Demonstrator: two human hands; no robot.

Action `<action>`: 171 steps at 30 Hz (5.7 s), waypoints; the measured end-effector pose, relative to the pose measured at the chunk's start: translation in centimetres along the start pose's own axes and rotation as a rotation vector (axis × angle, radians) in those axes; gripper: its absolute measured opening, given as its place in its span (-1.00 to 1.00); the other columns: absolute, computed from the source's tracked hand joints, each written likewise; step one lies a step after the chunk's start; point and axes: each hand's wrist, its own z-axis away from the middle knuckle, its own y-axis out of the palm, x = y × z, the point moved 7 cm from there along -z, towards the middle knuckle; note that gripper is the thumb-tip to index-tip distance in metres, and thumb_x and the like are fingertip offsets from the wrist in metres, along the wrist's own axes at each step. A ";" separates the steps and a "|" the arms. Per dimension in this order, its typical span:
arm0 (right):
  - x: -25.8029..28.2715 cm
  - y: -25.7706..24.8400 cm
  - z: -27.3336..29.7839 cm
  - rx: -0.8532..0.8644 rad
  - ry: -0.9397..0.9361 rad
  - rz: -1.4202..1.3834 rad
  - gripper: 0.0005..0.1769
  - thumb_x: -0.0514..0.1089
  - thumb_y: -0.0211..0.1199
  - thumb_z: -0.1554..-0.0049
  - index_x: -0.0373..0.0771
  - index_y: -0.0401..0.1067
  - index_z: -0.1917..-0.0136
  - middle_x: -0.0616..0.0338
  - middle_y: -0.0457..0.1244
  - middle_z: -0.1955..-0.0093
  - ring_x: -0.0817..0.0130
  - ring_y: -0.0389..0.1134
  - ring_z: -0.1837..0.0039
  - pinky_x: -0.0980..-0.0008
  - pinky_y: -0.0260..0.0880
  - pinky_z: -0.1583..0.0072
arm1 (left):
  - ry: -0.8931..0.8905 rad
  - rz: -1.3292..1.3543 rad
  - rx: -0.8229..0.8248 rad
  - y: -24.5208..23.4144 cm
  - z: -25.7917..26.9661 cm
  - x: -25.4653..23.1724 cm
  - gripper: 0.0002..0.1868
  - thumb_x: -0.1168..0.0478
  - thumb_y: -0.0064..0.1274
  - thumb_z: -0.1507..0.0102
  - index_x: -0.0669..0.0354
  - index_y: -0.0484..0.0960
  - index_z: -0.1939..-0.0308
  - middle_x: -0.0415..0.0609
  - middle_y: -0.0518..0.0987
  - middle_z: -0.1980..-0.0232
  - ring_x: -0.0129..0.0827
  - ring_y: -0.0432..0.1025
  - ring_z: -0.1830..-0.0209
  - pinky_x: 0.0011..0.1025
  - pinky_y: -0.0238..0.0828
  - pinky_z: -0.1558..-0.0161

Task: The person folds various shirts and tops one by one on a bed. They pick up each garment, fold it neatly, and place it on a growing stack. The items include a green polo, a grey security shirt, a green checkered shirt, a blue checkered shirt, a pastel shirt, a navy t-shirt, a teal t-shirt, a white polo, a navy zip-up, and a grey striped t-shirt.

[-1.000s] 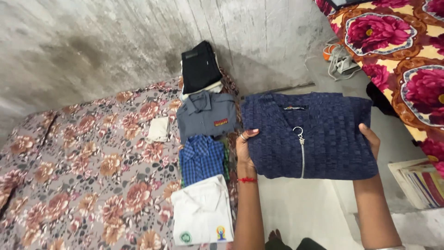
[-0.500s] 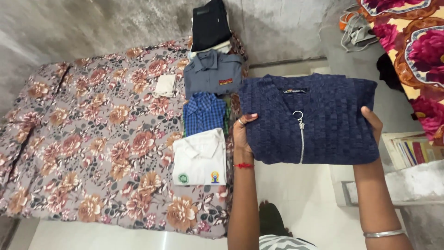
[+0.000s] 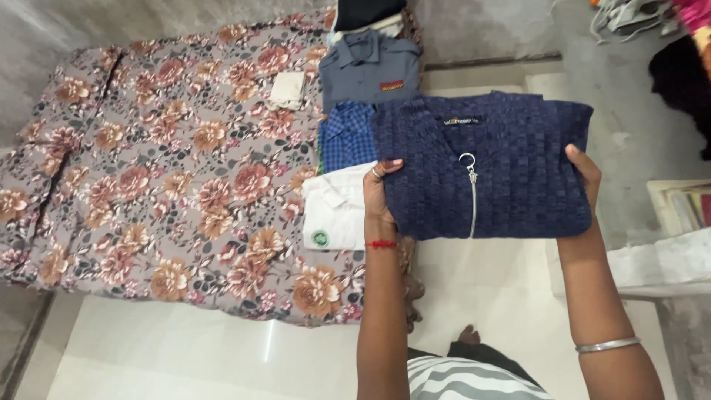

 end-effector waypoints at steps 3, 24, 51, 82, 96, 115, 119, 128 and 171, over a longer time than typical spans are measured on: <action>-3.8 2.4 0.5 0.045 -0.013 -0.006 -0.68 -0.14 0.23 -0.34 -0.48 0.48 -0.19 -0.09 0.40 -0.13 0.24 0.48 -0.12 0.36 0.51 -0.28 | 0.021 -0.021 -0.007 -1.7 1.7 -4.0 -0.51 0.38 0.07 -0.10 0.68 0.49 -0.07 0.37 0.62 0.07 0.07 0.59 0.19 -0.13 0.62 -0.01; -30.4 4.8 1.7 -0.317 0.287 0.143 -0.64 -0.18 0.25 -0.23 -0.44 0.48 -0.23 -0.05 0.44 -0.09 0.23 0.50 -0.06 0.35 0.53 -0.16 | -0.104 -0.222 -0.157 -21.9 6.1 -23.6 -0.70 0.34 0.15 -0.15 0.34 0.59 0.03 0.10 0.66 0.20 -0.14 0.59 0.31 -0.25 0.61 0.19; -50.5 -25.3 -6.8 -0.548 0.432 0.801 -0.31 0.04 0.34 -0.10 -0.39 0.33 -0.38 -0.04 0.33 -0.19 0.17 0.37 -0.20 0.14 0.38 -0.25 | 0.200 -1.898 -0.405 -51.2 -5.5 -16.7 -0.19 0.09 0.20 -0.22 0.30 0.23 -0.47 0.25 0.46 -0.30 0.15 0.40 -0.25 -0.04 0.39 -0.19; -26.3 15.0 -2.5 0.038 -0.389 2.117 -0.30 0.00 0.17 -0.20 -0.06 0.17 -0.57 0.05 0.03 -0.62 0.08 -0.03 -0.62 -0.14 -0.17 -0.54 | 0.681 -2.330 0.152 -1.5 4.2 -11.2 -0.27 0.23 -0.04 -0.24 0.35 0.22 -0.50 0.24 0.27 -0.53 0.15 0.00 -0.62 0.10 -0.11 -0.53; -5.9 10.7 -1.4 -0.123 -0.572 2.130 -0.36 -0.02 0.12 -0.29 -0.13 0.17 -0.59 0.03 0.08 -0.60 0.06 0.00 -0.62 -0.15 -0.19 -0.56 | 0.859 -2.304 0.287 13.0 0.3 3.9 -0.30 0.23 -0.03 -0.28 0.27 0.22 -0.51 0.06 0.25 -0.56 0.02 -0.03 -0.64 0.09 -0.18 -0.57; 12.6 4.8 -12.1 -0.228 -0.725 2.146 -0.36 -0.08 0.17 -0.29 -0.16 0.22 -0.60 0.00 0.12 -0.57 0.05 0.02 -0.62 -0.14 -0.21 -0.57 | 1.018 -2.220 0.423 25.2 -15.6 15.5 -0.34 0.21 -0.03 -0.31 0.17 0.25 -0.51 0.01 0.31 -0.54 -0.02 -0.01 -0.66 0.11 -0.16 -0.60; 15.4 4.6 -16.8 -0.276 -0.743 2.122 -0.36 -0.16 0.17 -0.27 -0.14 0.23 -0.60 0.02 0.14 -0.57 0.05 0.03 -0.62 -0.12 -0.21 -0.58 | 1.004 -2.136 0.479 28.0 -20.5 15.2 -0.33 0.23 -0.02 -0.30 0.11 0.24 -0.52 0.04 0.34 -0.51 0.00 0.04 -0.63 0.13 -0.13 -0.58; 21.5 1.8 -25.7 -0.355 -0.796 2.103 -0.38 -0.19 0.17 -0.26 -0.16 0.26 -0.58 0.03 0.16 -0.56 0.06 0.05 -0.61 -0.10 -0.21 -0.60 | 1.042 -2.133 0.593 33.0 -31.0 17.1 -0.33 0.17 0.03 -0.30 0.06 0.24 -0.50 0.11 0.33 -0.51 0.05 0.07 -0.60 0.14 -0.10 -0.55; 38.0 -12.7 -69.4 -0.528 -0.749 2.141 -0.39 -0.07 0.21 -0.29 -0.17 0.26 -0.58 0.03 0.16 -0.56 0.07 0.05 -0.63 -0.17 -0.26 -0.60 | 1.113 -2.085 0.763 42.5 -81.1 22.0 -0.26 0.14 0.12 -0.23 0.09 0.26 -0.49 0.15 0.33 -0.49 0.05 0.13 -0.57 0.15 -0.04 -0.54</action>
